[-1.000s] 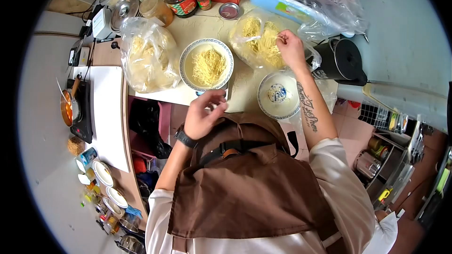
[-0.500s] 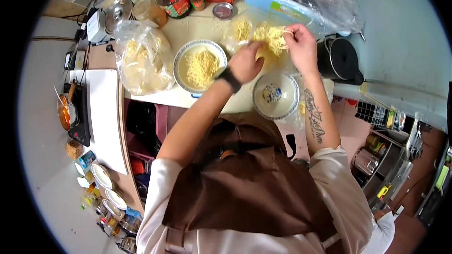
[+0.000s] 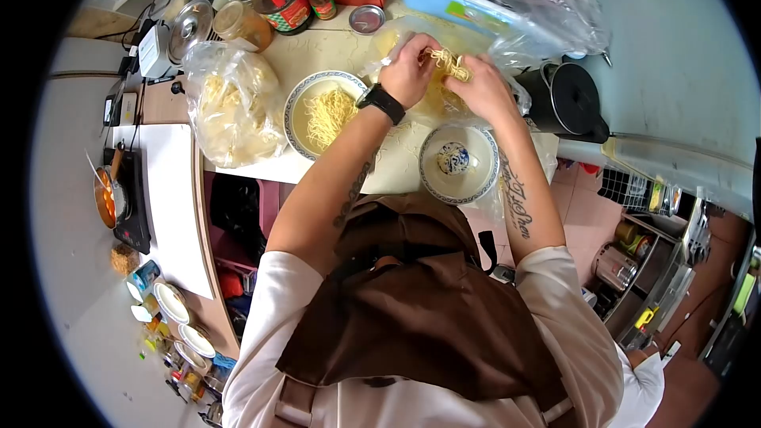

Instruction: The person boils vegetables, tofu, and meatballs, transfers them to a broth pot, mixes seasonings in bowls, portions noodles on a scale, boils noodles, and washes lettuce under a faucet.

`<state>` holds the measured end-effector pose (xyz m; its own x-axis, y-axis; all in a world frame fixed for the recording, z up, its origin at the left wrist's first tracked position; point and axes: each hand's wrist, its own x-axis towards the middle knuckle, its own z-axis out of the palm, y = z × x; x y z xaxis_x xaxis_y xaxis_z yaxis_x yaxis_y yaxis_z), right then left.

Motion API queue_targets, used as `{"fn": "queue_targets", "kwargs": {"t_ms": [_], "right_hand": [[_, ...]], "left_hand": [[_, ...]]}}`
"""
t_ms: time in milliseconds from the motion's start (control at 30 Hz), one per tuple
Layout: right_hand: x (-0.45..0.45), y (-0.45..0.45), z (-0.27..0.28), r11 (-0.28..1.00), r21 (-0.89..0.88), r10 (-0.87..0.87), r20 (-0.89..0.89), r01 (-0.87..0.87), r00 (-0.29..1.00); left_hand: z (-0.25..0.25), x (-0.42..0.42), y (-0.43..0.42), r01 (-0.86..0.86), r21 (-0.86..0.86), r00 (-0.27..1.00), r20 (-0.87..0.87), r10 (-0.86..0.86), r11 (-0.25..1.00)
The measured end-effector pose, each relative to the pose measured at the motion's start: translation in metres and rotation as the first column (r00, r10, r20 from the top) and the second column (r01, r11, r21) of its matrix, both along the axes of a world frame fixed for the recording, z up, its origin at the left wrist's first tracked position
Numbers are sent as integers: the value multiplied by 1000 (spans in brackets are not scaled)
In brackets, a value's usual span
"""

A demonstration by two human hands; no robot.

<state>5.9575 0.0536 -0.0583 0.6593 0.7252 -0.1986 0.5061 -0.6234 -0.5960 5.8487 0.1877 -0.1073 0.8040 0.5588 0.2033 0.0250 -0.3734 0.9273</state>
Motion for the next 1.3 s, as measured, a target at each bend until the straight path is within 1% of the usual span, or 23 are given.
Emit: {"fn": "queue_targets", "kwargs": {"t_ms": [67,133,167,200,300,333,433,467,567,633,667,700,767,833,900,933,1000,1033,1067,1167,1233,1267,1300], "right_hand": [[-1,0,-3,989,128,55,144,-74,988],[6,-2,-12,957,196,164,246,-214,955],[8,-1,-11,947,230,151,293,-223,944],[9,0,-11,935,263,141,339,-238,930],[10,-3,2,907,286,130,512,-311,849],[9,-7,7,898,279,128,572,-339,810],[11,-8,10,918,359,31,359,-169,933],[6,-4,12,926,375,-32,178,-38,983],[-1,0,29,819,574,-75,58,29,996],[4,-4,34,798,591,-155,17,115,988],[1,-5,43,804,588,-139,45,86,989],[-2,-4,52,808,587,-121,74,55,990],[-1,-1,52,645,751,-157,-49,140,986],[7,0,63,562,809,-161,-96,171,982],[11,4,76,342,871,-153,-318,352,936],[11,5,87,305,856,-139,-394,418,909],[10,7,106,233,807,-96,-536,543,839],[12,7,108,310,788,-74,-538,532,839],[14,6,110,385,763,-52,-543,519,838],[9,12,100,579,707,-36,-474,405,880],[5,15,91,687,684,-37,-304,245,952],[0,19,87,680,693,-24,-304,238,952],[-6,23,84,671,687,-36,-346,279,937]], "left_hand": [[2,2,-3,41,-12,997,66,-40,999],[8,3,-7,29,-104,993,114,-17,994],[9,5,-5,25,-146,990,141,-4,989],[7,2,-2,5,-45,990,143,1,999],[-13,-2,-6,-32,-9,994,101,33,999],[-25,0,0,36,-100,999,41,-32,994],[-12,-4,-3,226,-104,954,-180,-241,969],[-32,1,-10,213,-116,974,-52,-220,970],[-45,8,-7,179,26,935,-315,-162,984],[-40,9,-3,193,67,907,-393,-152,979],[-38,8,-3,205,81,889,-433,-150,975],[-41,8,-3,191,139,919,-374,-127,972],[-47,12,0,146,252,965,-247,-82,957],[-54,12,1,63,193,990,-135,-37,979],[-63,12,1,-3,121,1000,-29,7,993],[-80,12,2,-39,77,995,-87,46,996],[-59,2,13,88,66,930,-363,-58,994],[-51,-3,16,144,47,865,-492,-103,988],[-54,-4,10,-31,43,972,-232,40,999],[-44,-5,-4,18,209,995,-99,3,978],[-34,-10,-24,16,154,996,79,-29,988],[-33,-10,-31,17,124,986,165,-37,992],[-33,-7,-36,17,102,999,33,-21,995]]}}
